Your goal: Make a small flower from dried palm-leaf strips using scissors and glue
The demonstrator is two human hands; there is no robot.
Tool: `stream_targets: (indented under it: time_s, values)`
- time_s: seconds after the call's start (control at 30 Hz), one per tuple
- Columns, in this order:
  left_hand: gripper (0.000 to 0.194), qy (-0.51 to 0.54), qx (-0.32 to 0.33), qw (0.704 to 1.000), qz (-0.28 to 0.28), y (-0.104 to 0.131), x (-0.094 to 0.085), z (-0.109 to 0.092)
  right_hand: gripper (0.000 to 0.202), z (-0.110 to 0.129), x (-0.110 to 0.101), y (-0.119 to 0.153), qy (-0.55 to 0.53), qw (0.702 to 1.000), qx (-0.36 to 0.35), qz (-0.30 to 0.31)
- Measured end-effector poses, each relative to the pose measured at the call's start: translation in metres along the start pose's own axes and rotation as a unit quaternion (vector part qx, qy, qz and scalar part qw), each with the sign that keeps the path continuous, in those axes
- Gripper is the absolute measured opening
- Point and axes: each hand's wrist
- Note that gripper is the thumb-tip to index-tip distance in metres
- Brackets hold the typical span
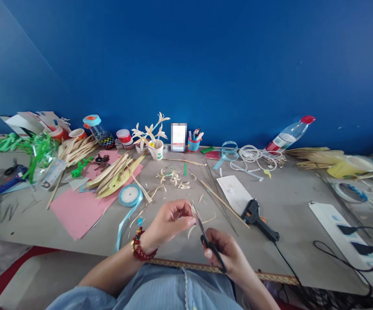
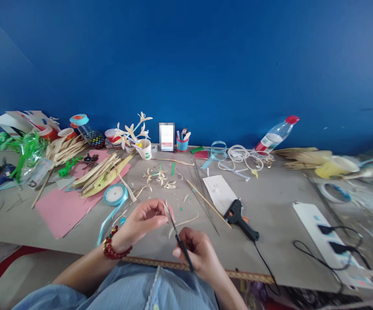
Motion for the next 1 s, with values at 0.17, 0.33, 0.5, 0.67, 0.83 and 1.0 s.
stream_targets:
  time_s: [0.17,0.33,0.5,0.67,0.83,1.0]
  values:
    - [0.018,-0.007,-0.004,1.0,0.001,0.0,-0.001,-0.001,0.06,0.005,0.002,0.0,-0.001,1.0,0.003,0.004]
    - [0.019,-0.022,-0.01,1.0,0.003,0.001,-0.002,-0.001,0.06,0.01,0.002,0.002,0.006,1.0,0.017,0.001]
    - [0.019,-0.035,-0.02,0.999,0.004,0.001,-0.003,-0.003,0.058,0.007,0.001,0.001,0.014,1.0,0.023,0.004]
    - [0.016,-0.056,-0.023,0.998,0.011,0.003,-0.007,-0.005,0.052,0.005,-0.001,0.001,0.035,0.999,0.02,-0.005]
    - [0.014,-0.074,-0.016,0.997,0.033,0.003,-0.01,-0.01,0.053,0.006,-0.002,0.001,0.063,0.998,0.016,-0.013]
    - [0.014,-0.071,-0.023,0.996,0.04,0.002,-0.01,-0.012,0.055,0.008,-0.005,0.0,0.092,0.996,-0.007,-0.017]
Point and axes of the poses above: each hand's wrist, its own y-axis away from the middle knuckle, its own x-axis out of the palm, z = x × y, and after that the axes turned 7 degrees about x, right-handed
